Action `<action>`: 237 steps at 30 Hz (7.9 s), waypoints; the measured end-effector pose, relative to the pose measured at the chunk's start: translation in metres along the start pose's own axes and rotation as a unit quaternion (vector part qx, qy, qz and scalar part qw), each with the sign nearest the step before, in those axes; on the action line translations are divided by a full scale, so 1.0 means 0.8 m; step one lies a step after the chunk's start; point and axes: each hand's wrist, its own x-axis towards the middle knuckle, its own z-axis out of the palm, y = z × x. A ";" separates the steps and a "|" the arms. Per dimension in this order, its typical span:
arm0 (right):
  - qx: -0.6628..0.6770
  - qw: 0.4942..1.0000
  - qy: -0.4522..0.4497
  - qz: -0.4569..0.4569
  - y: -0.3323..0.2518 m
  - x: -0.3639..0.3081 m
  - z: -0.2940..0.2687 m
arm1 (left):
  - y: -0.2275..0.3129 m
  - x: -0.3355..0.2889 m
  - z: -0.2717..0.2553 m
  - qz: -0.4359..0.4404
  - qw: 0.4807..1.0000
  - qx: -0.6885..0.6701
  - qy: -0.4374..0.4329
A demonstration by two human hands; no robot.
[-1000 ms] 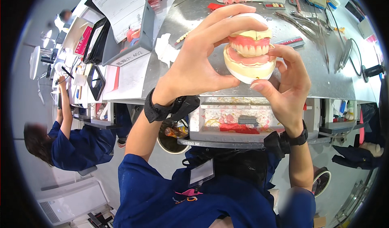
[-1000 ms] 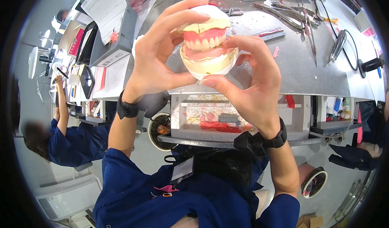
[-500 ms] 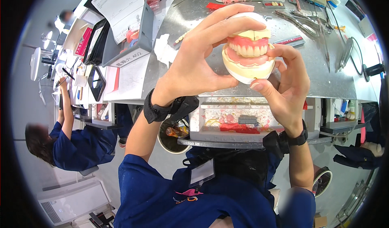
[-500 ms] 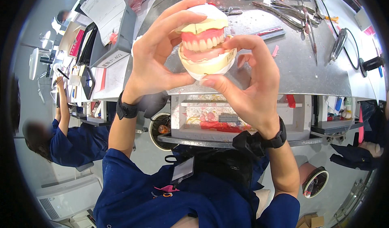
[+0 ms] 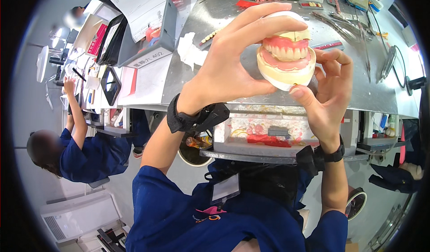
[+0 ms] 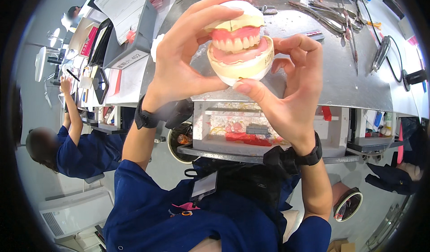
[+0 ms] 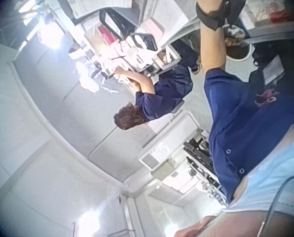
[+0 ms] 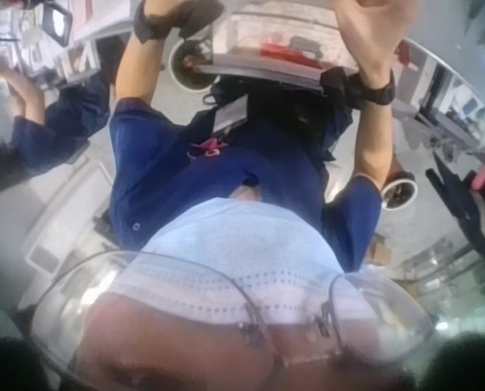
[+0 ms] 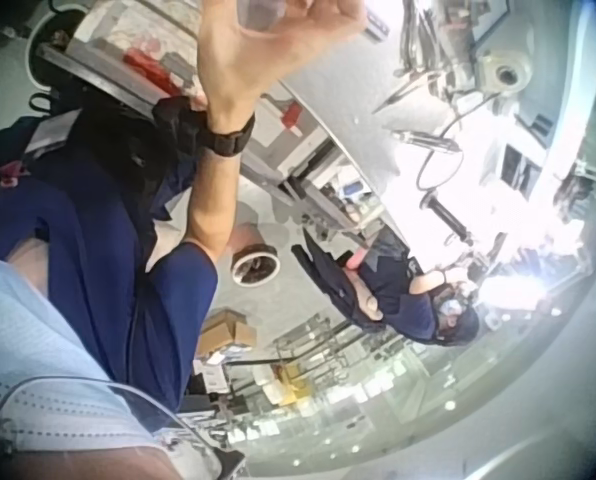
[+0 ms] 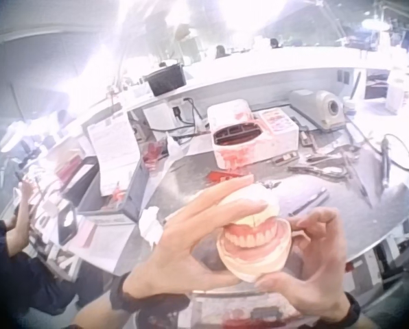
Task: Adjusting the fit of a set of dentures on a dental model using a drill and manual tools.
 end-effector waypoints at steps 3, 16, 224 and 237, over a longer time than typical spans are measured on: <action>-0.011 1.000 0.000 0.002 -0.001 0.000 -0.001 | -0.001 -0.001 0.002 -0.017 0.997 -0.079 0.018; -0.003 1.000 0.006 0.004 -0.001 -0.001 -0.001 | -0.010 -0.007 0.003 -0.041 0.990 -0.129 0.028; 0.139 0.964 -0.181 0.134 0.028 0.162 0.018 | -0.043 0.057 0.038 -0.101 0.828 -0.015 0.551; 0.066 0.973 -0.186 0.117 0.026 0.162 0.019 | -0.044 0.068 0.033 -0.085 0.838 -0.054 0.536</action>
